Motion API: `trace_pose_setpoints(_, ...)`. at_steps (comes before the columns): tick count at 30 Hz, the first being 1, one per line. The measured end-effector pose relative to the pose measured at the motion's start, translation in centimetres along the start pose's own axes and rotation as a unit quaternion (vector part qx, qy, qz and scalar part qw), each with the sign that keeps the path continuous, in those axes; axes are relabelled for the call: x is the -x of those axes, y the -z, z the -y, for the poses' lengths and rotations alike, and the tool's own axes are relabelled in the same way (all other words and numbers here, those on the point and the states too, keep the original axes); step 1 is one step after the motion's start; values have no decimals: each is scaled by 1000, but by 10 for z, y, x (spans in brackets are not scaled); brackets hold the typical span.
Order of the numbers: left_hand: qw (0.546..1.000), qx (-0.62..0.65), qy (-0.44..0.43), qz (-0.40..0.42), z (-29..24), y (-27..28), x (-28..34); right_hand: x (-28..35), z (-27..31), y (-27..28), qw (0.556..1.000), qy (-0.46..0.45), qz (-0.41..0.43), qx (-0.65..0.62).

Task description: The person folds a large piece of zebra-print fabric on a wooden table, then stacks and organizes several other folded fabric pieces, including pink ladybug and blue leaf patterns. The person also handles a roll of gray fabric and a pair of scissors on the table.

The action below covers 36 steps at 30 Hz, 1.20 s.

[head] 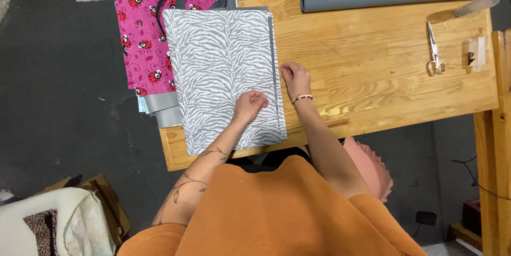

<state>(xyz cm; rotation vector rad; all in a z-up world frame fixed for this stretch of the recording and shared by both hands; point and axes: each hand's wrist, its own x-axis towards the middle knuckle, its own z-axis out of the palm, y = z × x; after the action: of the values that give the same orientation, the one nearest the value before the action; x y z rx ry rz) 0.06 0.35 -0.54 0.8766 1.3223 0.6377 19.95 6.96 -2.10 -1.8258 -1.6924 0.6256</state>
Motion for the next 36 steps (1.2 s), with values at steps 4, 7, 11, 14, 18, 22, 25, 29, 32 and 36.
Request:
trace_pose_setpoints(4,1000,19,8,-3,1,-1,-1,-10,-2,9,1000,-22,18,-4)
trace_pose_setpoints(7,999,36,24,-4,0,-3,-1,-15,-6,17,998,-48,30,-6)
trace_pose_setpoints(11,996,81,22,-3,0,-2,1,-18,8,29,995,-90,22,-30)
trace_pose_setpoints(14,996,84,16,-7,-10,-1,8,-32,20,28,993,-99,24,-56)
trace_pose_setpoints(18,995,-81,-54,-17,-13,5,0,-65,52,21,995,-69,12,-72)
trace_pose_setpoints(22,946,-280,-159,-49,-63,17,-12,-106,51,-5,994,-79,2,-71)
trace_pose_setpoints(25,917,-328,-222,-55,-77,28,-42,-135,49,-26,991,-116,15,-61)
trace_pose_setpoints(29,875,-410,-249,-58,-113,44,-61,-160,34,-53,984,-176,38,1)
trace_pose_setpoints(32,856,-456,-236,-55,-122,53,-73,-163,38,-55,978,-202,51,30)
trace_pose_setpoints(36,827,-496,-257,-64,-101,54,-88,-163,47,-52,975,-177,82,106)
